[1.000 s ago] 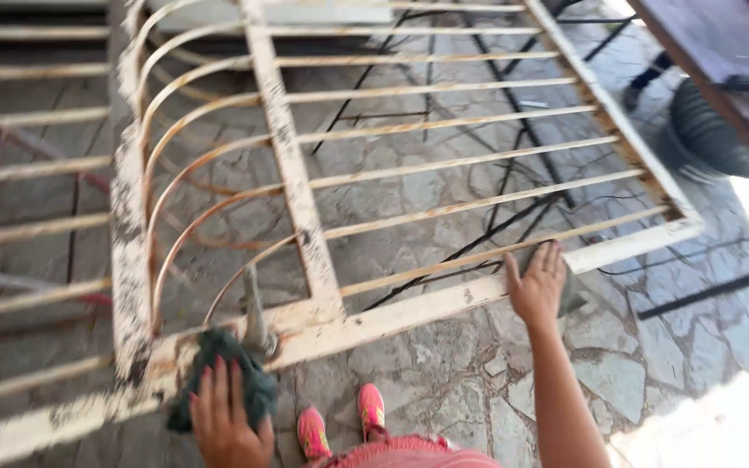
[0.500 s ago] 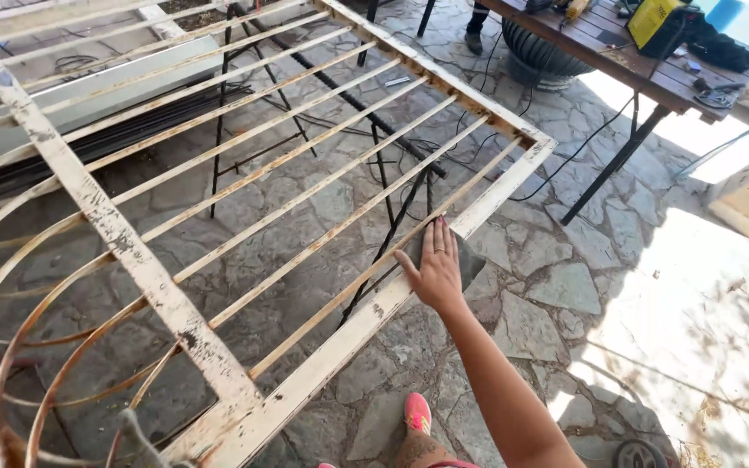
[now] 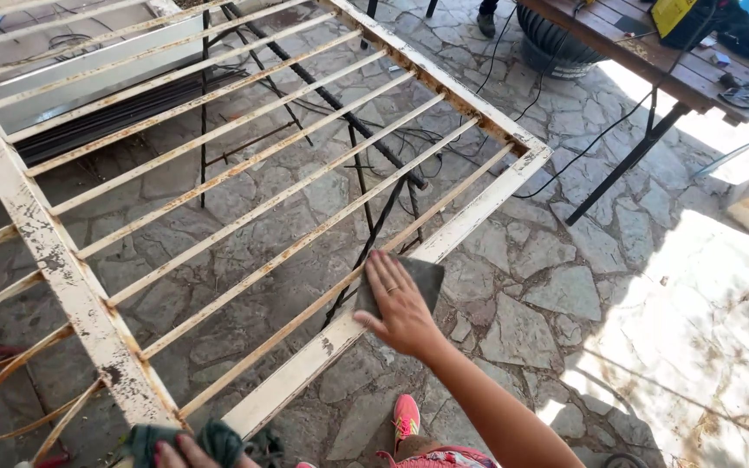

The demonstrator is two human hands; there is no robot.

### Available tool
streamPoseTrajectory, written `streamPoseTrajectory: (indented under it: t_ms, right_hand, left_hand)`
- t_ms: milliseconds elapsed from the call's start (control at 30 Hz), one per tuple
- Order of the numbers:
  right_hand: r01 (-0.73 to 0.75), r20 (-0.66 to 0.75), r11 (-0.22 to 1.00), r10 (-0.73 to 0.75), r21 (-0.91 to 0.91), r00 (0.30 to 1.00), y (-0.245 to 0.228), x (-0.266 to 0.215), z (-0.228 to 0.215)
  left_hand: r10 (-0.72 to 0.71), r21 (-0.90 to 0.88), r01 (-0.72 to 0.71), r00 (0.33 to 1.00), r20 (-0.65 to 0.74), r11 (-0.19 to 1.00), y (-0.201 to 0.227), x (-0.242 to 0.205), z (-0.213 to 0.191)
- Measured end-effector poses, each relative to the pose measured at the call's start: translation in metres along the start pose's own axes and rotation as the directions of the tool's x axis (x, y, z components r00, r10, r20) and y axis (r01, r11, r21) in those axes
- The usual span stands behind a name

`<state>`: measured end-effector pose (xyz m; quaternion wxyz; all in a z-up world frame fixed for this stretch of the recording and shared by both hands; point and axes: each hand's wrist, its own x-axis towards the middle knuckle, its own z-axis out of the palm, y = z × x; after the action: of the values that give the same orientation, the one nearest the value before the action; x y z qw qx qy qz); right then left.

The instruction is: Sanding a large metal frame to remove old paint or rust and wiping it clean with a cloth.

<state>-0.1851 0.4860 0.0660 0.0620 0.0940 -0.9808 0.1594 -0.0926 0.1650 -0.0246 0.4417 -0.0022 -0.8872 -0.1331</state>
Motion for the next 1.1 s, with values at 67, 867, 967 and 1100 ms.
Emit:
streamPoseTrajectory:
  t_ms: [67, 867, 967, 1100]
  right_hand:
    - [0.052, 0.126, 0.999, -0.051, -0.006, 0.991, -0.004, -0.012, -0.004]
    - [-0.313, 0.322, 0.929, 0.241, 0.197, 0.916, 0.1, 0.001, -0.079]
    - [0.294, 0.261, 0.935, -0.34, 0.199, 0.903, 0.081, -0.015, -0.036]
    - [0.327, 0.173, 0.933, -0.351, 0.151, 0.92, 0.127, -0.006, -0.04]
  left_hand:
    - [-0.023, 0.016, 0.022, 1.0, 0.011, 1.0, 0.056, 0.013, 0.0]
    - [-0.089, 0.371, 0.0, 0.971, 0.223, 0.929, 0.158, 0.031, 0.014]
    - [-0.078, 0.365, -0.014, 0.969, 0.235, 0.931, 0.157, 0.027, 0.018]
    - [-0.129, 0.371, 0.019, 0.953, 0.273, 0.928, 0.154, 0.02, 0.022]
